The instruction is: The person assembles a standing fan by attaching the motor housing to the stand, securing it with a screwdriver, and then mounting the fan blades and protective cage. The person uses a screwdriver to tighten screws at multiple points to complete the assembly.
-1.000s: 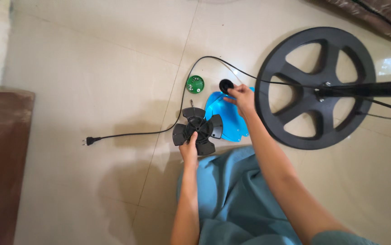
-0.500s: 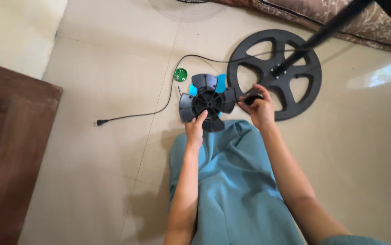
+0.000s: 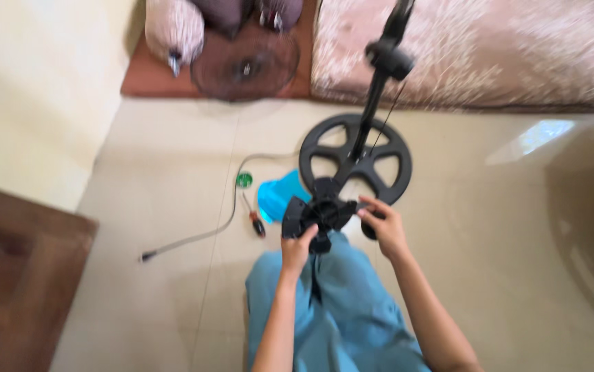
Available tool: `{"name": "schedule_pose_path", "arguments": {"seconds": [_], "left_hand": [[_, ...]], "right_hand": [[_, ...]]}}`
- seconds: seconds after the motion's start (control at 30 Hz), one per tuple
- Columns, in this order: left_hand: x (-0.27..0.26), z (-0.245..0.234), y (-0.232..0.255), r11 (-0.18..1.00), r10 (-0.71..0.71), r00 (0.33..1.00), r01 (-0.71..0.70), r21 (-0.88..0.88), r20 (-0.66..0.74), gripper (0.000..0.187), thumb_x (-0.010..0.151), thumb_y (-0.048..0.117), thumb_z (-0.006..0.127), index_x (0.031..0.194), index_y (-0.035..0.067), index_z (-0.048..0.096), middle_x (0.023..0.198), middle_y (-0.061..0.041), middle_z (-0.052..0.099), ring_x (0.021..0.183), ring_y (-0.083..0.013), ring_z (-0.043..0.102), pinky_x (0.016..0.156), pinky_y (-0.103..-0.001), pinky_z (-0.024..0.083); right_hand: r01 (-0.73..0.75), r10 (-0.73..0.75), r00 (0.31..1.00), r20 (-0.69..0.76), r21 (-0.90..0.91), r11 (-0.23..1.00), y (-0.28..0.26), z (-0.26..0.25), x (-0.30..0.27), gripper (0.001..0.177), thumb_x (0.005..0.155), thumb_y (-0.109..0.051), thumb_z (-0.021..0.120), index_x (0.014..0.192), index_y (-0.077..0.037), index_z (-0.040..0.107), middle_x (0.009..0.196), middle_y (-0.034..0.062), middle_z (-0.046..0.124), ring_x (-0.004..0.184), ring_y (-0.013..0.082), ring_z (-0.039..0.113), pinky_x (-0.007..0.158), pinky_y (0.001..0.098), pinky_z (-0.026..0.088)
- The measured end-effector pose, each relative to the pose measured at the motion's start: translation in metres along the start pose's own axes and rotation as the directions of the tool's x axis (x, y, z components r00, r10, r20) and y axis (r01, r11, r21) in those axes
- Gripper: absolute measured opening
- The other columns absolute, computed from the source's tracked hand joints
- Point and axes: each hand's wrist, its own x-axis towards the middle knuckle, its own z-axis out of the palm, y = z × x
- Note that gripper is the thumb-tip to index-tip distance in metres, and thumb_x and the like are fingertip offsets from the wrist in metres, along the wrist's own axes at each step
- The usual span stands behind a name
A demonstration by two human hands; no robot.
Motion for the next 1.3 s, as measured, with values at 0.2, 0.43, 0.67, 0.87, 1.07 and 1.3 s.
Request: {"name": "schedule_pose_path", "arguments": {"seconds": [0.2, 0.43, 0.67, 0.87, 1.07, 1.3], "left_hand": [[-0.002, 0.053, 0.135, 0.985, -0.170, 0.979, 0.166, 0.048, 0.108, 0.025, 0.079, 0.006, 0.080, 0.102, -0.002, 0.073, 0.093, -0.005, 0.077, 0.082, -0.0134, 0.070, 0.075, -0.029, 0.056], [0.020, 0.116, 0.336, 0.991, -0.102, 0.968, 0.078, 0.112, 0.228, 0.030, 0.082, 0.009, 0.079, 0.109, -0.001, 0.072, 0.096, -0.006, 0.077, 0.084, -0.0127, 0.068, 0.078, -0.030, 0.056], [0.071, 0.179, 0.484, 0.993, -0.113, 0.968, 0.120, -0.018, 0.222, 0.033, 0.084, 0.007, 0.082, 0.114, -0.003, 0.073, 0.105, -0.006, 0.076, 0.091, -0.0141, 0.068, 0.083, -0.031, 0.055], [0.120, 0.210, 0.549, 0.986, -0.092, 0.921, 0.136, -0.092, 0.378, 0.039, 0.083, 0.004, 0.081, 0.120, -0.001, 0.071, 0.111, -0.005, 0.076, 0.098, -0.0137, 0.069, 0.089, -0.029, 0.056], [0.191, 0.211, 0.548, 0.990, -0.087, 0.849, 0.132, -0.050, 0.521, 0.042, 0.084, 0.003, 0.080, 0.125, -0.001, 0.070, 0.113, -0.006, 0.076, 0.100, -0.0140, 0.069, 0.092, -0.030, 0.056], [0.268, 0.192, 0.494, 0.985, -0.165, 0.858, 0.172, 0.031, 0.486, 0.047, 0.083, 0.002, 0.087, 0.127, -0.002, 0.069, 0.112, -0.007, 0.075, 0.100, -0.0125, 0.067, 0.093, -0.029, 0.055]], "right_hand": [[0.119, -0.131, 0.991, -0.006, -0.381, 0.917, -0.163, -0.016, -0.035, 0.056, 0.075, -0.010, 0.087, 0.128, -0.009, 0.069, 0.107, 0.0059, 0.071, 0.094, 0.0120, 0.065, 0.083, 0.0278, 0.051], [0.097, -0.134, 0.957, -0.257, -0.152, 0.984, -0.319, -0.026, -0.065, 0.047, 0.082, -0.010, 0.081, 0.128, -0.006, 0.072, 0.091, 0.0051, 0.064, 0.082, 0.0131, 0.063, 0.074, 0.0267, 0.053], [0.048, 0.022, 0.955, -0.294, 0.228, 0.973, -0.498, -0.055, -0.056, 0.038, 0.093, -0.012, 0.073, 0.128, 0.003, 0.067, 0.088, 0.0064, 0.066, 0.072, 0.0161, 0.066, 0.063, 0.0275, 0.054], [-0.004, 0.010, 0.998, -0.055, 0.107, 0.994, -0.605, -0.075, -0.021, 0.049, 0.091, -0.011, 0.073, 0.138, -0.004, 0.058, 0.110, 0.0060, 0.075, 0.093, 0.0067, 0.072, 0.079, 0.0209, 0.057], [-0.092, 0.091, 0.996, -0.021, -0.053, 0.994, -0.597, -0.065, 0.026, 0.021, 0.096, -0.009, 0.074, 0.114, 0.001, 0.076, 0.083, 0.0074, 0.070, 0.070, 0.0117, 0.062, 0.063, 0.0275, 0.050], [-0.083, 0.067, 0.989, -0.131, -0.126, 0.989, -0.552, -0.047, 0.077, 0.015, 0.091, -0.006, 0.075, 0.104, 0.001, 0.076, 0.083, 0.0033, 0.072, 0.073, 0.0086, 0.062, 0.065, 0.0252, 0.051]]}}
